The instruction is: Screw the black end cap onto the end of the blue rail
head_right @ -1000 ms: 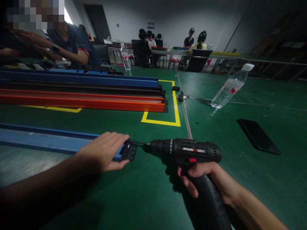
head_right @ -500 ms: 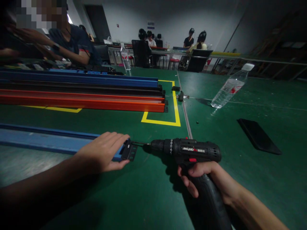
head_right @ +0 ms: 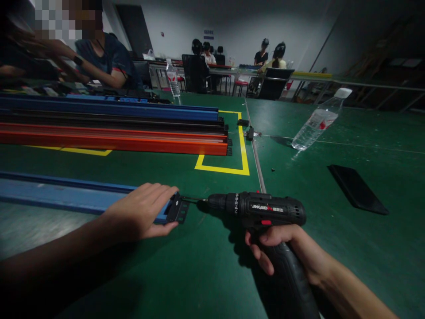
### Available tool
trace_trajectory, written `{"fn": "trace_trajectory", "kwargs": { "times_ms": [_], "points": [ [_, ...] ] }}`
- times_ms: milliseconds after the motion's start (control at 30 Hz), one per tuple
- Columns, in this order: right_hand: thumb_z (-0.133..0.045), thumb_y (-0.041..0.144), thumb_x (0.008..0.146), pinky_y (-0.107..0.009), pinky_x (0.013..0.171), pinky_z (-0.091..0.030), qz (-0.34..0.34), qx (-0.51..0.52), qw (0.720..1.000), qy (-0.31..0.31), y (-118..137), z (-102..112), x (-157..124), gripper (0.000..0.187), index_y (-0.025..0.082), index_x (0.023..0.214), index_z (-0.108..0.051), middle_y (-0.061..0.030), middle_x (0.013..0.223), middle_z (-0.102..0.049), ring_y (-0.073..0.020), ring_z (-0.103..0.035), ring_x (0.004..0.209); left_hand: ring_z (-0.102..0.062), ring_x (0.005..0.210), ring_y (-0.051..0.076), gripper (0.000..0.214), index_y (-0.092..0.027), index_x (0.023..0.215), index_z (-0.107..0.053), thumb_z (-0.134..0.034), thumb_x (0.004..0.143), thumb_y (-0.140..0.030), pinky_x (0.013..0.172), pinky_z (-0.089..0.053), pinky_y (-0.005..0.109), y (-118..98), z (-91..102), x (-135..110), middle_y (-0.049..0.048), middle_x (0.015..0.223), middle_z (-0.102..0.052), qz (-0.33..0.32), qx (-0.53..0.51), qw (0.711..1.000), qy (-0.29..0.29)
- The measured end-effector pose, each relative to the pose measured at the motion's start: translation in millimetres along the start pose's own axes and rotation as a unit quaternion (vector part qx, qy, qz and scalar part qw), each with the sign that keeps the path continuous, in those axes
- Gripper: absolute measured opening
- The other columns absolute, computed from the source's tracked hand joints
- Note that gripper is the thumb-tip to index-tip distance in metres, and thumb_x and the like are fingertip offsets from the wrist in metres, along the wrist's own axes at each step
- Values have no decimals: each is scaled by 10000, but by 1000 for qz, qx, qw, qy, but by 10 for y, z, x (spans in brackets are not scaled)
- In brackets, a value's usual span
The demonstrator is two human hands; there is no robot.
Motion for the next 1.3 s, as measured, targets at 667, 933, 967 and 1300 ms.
{"fn": "trace_trajectory", "kwargs": {
  "times_ms": [667, 933, 967, 1300],
  "points": [
    [-587, 244, 790, -223, 546, -512, -20, 14, 1000, -16, -26, 48, 7, 288, 54, 940, -744, -88, 741, -715, -108, -647, 510, -598, 1011, 329, 648, 11, 1289, -532, -524, 918, -520, 857, -497, 463, -16, 8, 12, 216, 1167, -629, -4, 17, 1000, 7],
    [-570, 230, 778, -216, 507, -507, 2, 33, 999, -38, -38, 116, 29, 316, 18, 938, -742, -113, 714, -701, -110, -627, 472, -606, 992, 325, 642, 8, 1273, -547, -531, 915, -524, 837, -507, 458, -20, 32, 12, 218, 1154, -638, -9, 26, 1000, -2],
    [-567, 228, 780, -218, 505, -509, 3, 32, 999, -39, -36, 116, 30, 313, 20, 934, -742, -113, 711, -700, -109, -625, 468, -606, 991, 327, 642, 11, 1272, -547, -529, 917, -523, 836, -508, 460, -22, 34, 12, 220, 1155, -638, -10, 26, 1000, -3],
    [-590, 238, 768, -200, 505, -500, 3, 33, 999, -30, -30, 77, 27, 311, 29, 937, -747, -102, 713, -706, -109, -641, 480, -613, 991, 339, 645, 19, 1271, -550, -533, 916, -519, 823, -509, 471, -28, 41, 6, 230, 1145, -641, -10, 23, 1000, -8]
  ]
}}
Point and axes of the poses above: each hand's wrist, its own x-axis towards the middle knuckle, its own z-axis out of the back of the hand, y = z × x, the point moved 9 cm from there along x, towards the middle knuckle
